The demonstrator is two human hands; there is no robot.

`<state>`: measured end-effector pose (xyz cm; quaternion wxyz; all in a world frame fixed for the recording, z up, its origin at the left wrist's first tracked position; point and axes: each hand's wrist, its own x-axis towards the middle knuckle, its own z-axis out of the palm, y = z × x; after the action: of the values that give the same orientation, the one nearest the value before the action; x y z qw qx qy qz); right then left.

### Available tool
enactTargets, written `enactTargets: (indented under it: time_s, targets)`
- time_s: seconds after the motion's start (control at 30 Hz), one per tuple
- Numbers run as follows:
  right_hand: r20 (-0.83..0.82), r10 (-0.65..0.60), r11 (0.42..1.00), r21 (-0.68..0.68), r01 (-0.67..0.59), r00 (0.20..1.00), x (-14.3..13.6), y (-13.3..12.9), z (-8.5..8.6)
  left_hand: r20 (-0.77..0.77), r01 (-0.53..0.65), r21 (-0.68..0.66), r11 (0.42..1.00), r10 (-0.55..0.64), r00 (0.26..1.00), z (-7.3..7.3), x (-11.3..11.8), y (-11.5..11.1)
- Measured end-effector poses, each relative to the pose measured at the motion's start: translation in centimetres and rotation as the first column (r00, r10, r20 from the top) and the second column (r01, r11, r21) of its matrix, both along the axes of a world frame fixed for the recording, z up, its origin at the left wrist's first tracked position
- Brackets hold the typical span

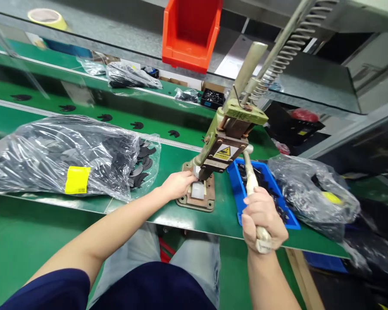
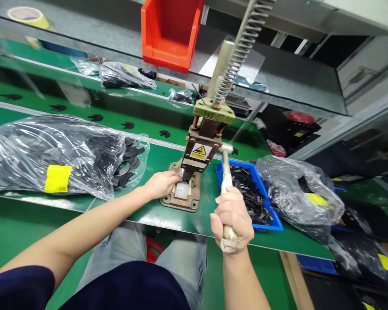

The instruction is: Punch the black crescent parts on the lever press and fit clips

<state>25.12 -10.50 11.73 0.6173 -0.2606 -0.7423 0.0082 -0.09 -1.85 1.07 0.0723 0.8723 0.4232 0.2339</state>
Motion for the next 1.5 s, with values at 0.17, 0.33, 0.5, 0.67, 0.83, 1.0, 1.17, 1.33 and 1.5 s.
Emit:
enactTargets:
  time_s: [0.17, 0.33, 0.5, 0.67, 0.83, 1.0, 1.17, 1.33, 1.5]
  targets:
    - [-0.092, -0.009, 0.998, 0.054, 0.014, 0.996, 0.1, 0.7, -1.6, -0.022, -0.062, -0.033, 0.998, 0.061, 0.998, 1.2, -2.5, -0.2]
    - [-0.123, -0.004, 0.999, 0.049, 0.01, 0.992, 0.2, 1.3, -2.3, -0.254, -0.4, -0.001, 0.916, 0.387, 0.886, 2.9, -11.2, -0.4]
    - [-0.17, -0.023, 0.998, 0.055, 0.033, 0.985, 0.0, 1.2, -2.6, -0.498, -0.571, -0.06, 0.819, 0.471, 0.728, 2.6, -16.2, -1.9]
    - [-0.165, -0.02, 0.997, 0.064, 0.031, 0.986, -0.2, 1.3, -2.5, -0.552, -0.572, -0.06, 0.818, 0.45, 0.702, 1.4, -15.3, -2.6]
    - [-0.168, -0.002, 0.998, 0.055, 0.011, 0.986, -0.2, 1.2, -2.4, -0.448, -0.526, -0.27, 0.806, 0.379, 0.81, 0.8, -14.6, -1.7]
    - [-0.15, -0.018, 0.998, 0.052, 0.026, 0.989, -0.4, 0.9, -2.2, -0.161, -0.351, -0.456, 0.818, 0.311, 0.936, 1.2, -12.8, -1.2]
    - [-0.149, -0.016, 0.998, 0.054, 0.024, 0.989, -0.6, 0.8, -2.2, 0.331, -0.036, -0.71, 0.703, 0.378, 0.865, 1.4, -7.9, -0.5]
    - [-0.17, -0.026, 0.998, 0.044, 0.034, 0.985, -0.7, 0.6, -2.4, 0.486, 0.195, -0.816, 0.544, 0.464, 0.74, 1.4, -2.3, 1.2]
    - [-0.184, -0.02, 0.999, 0.045, 0.029, 0.983, -0.8, 0.6, -2.4, 0.438, 0.185, -0.861, 0.474, 0.507, 0.742, 1.4, 0.5, 2.9]
